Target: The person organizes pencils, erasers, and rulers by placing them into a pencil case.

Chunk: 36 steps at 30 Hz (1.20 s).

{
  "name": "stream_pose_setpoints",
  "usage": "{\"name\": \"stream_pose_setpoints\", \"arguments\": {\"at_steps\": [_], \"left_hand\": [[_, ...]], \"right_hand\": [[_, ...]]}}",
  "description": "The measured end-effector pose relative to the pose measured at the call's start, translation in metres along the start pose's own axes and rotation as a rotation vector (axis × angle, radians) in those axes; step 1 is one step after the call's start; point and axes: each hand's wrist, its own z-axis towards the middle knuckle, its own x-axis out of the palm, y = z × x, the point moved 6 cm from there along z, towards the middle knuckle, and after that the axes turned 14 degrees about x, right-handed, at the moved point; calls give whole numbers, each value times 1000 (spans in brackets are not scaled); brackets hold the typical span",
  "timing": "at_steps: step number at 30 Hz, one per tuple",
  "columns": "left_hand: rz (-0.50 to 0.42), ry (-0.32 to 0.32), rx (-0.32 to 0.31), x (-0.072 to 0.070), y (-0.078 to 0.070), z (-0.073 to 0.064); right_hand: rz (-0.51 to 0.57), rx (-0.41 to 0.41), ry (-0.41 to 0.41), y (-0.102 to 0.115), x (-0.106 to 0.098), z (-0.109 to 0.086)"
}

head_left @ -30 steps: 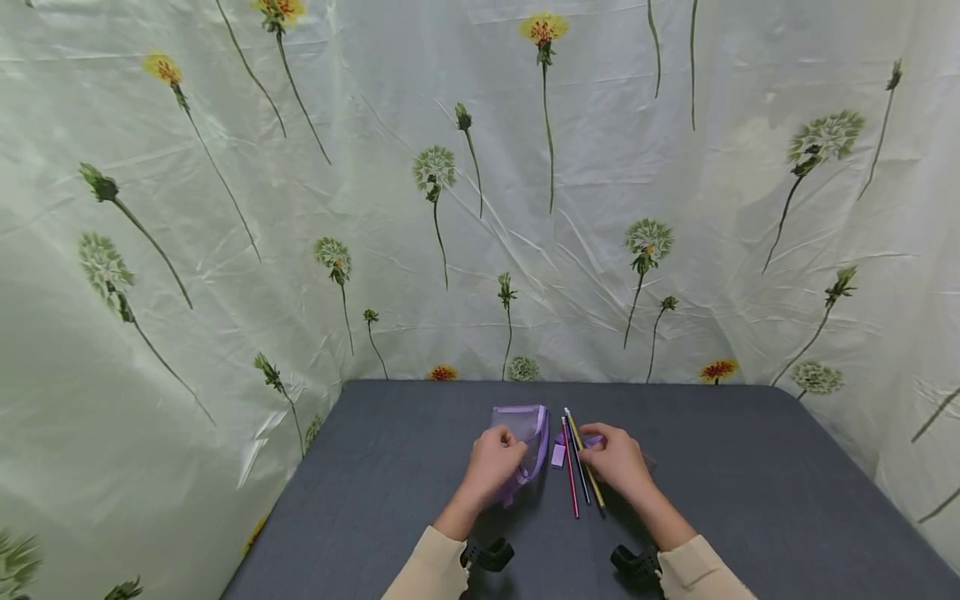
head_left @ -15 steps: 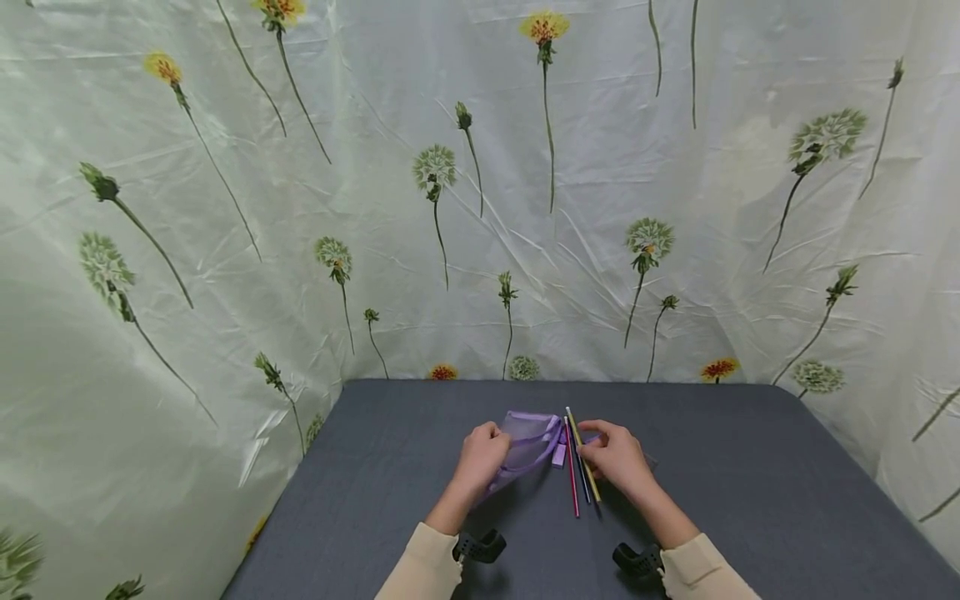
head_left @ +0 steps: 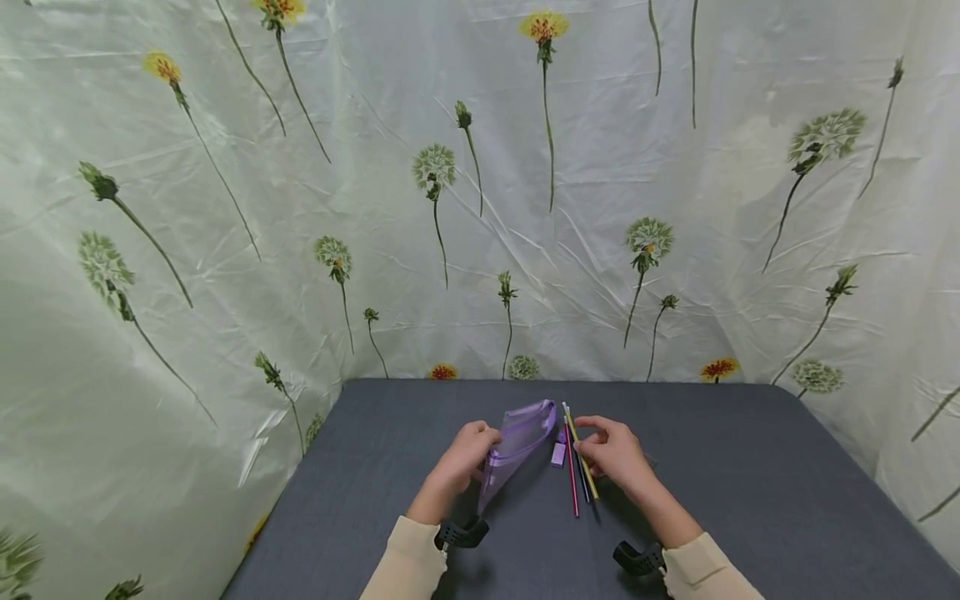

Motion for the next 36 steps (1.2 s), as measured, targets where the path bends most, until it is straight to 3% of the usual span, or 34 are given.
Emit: {"name": "stream_pose_setpoints", "arguments": {"at_steps": [7, 13, 17, 21, 26, 32, 36], "left_hand": [[-58, -31, -24, -15, 2, -1], [-18, -56, -35, -22, 0, -5], [9, -26, -34, -20, -4, -4], [-12, 21, -27, -15, -5, -1], [-56, 24, -44, -13, -3, 0], [-163, 70, -54, -8, -1, -3], [-185, 85, -49, -6, -4, -5]], "right_hand": [[11, -13, 25, 9, 5, -4], [12, -55, 89, 23, 15, -15], [18, -81, 163, 30, 21, -21], [46, -51, 196, 29, 20, -26], [94, -18, 236, 29, 21, -28], [50, -29, 224, 39, 27, -22], [23, -35, 222, 48, 32, -18]]}}
